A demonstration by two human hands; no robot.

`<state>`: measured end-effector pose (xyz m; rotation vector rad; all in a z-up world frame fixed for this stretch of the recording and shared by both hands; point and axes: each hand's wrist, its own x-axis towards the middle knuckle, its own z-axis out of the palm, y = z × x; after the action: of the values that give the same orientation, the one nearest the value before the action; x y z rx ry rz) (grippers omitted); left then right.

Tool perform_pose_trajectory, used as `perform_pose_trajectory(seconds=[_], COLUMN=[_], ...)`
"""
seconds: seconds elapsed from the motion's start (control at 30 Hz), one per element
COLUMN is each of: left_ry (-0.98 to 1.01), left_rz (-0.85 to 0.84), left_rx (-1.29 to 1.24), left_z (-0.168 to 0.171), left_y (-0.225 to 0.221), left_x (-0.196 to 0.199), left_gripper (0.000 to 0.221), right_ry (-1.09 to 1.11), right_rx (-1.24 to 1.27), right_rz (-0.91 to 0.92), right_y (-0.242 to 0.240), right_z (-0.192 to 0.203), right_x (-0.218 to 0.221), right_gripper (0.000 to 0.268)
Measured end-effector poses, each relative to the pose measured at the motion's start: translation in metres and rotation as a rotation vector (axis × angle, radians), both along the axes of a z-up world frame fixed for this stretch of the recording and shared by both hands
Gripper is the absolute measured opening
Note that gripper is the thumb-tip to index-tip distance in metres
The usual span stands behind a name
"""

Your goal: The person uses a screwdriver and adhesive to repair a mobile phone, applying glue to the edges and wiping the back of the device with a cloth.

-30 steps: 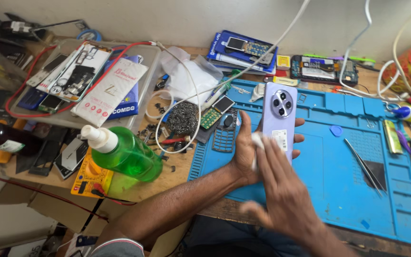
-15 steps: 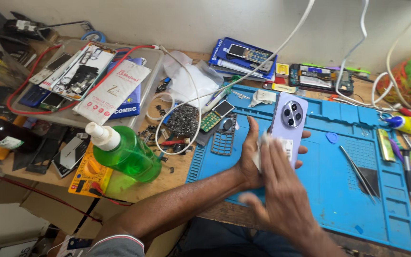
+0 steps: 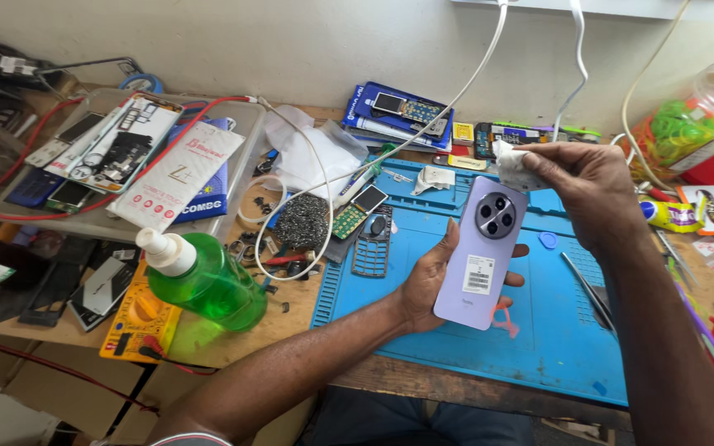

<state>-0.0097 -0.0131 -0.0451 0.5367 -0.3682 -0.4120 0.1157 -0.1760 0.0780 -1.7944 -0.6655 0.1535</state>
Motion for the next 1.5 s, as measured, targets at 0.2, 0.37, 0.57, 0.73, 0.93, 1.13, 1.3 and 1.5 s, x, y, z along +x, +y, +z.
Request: perform_pose_trajectory(seconds=[0.2, 0.37, 0.57, 0.73, 0.93, 1.13, 1.3, 1.5], left_ry=[-0.067, -0.088, -0.039, 0.117, 0.054, 0.023, 0.091, 0.099], left_rz=[-0.046, -0.119, 0.008, 0.117, 0.024, 0.324, 0.359, 0.363], left_rx=[0.071, 0.046, -0.099, -0.225, -0.426, -0.103, -0.015, 0.014], left_z=[0.010, 0.019, 0.018, -0.002, -0.005, -0.006, 0.004, -0.001], left_y=[-0.001, 0.001, 0.007, 0.003, -0.002, 0.009, 0.012, 0.009], left_x=[-0.002, -0.002, 0.001, 0.008, 0.011, 0.013, 0.018, 0.015], left_gripper=[0.080, 0.078, 0.085, 0.090, 0.086, 0.087, 0.080, 0.073], right_ry=[-0.028, 0.238, -0.649, -0.807, -0.802, -0.367, -1.070, -0.075], right_rx=[-0.327, -0.391, -0.204, -0.487, -0.528, -0.327, -0.945, -0.682], right_rz=[0.076, -0.008, -0.295, -0.160, 0.039, -0.159, -0.406, -0.187], right_y=[0.010, 0.005, -0.028, 0.001, 0.015, -0.022, -0.064, -0.075], right_z=[0.007, 0.018, -0.011, -0.059, -0.065, -0.050, -0.038, -0.091], right_x=[-0.013, 0.004, -0.035, -0.121, -0.158, -0.110, -0.139, -0.214], right_gripper=[0.036, 0.027, 0.006, 0.057, 0.100, 0.046, 0.051, 0.023])
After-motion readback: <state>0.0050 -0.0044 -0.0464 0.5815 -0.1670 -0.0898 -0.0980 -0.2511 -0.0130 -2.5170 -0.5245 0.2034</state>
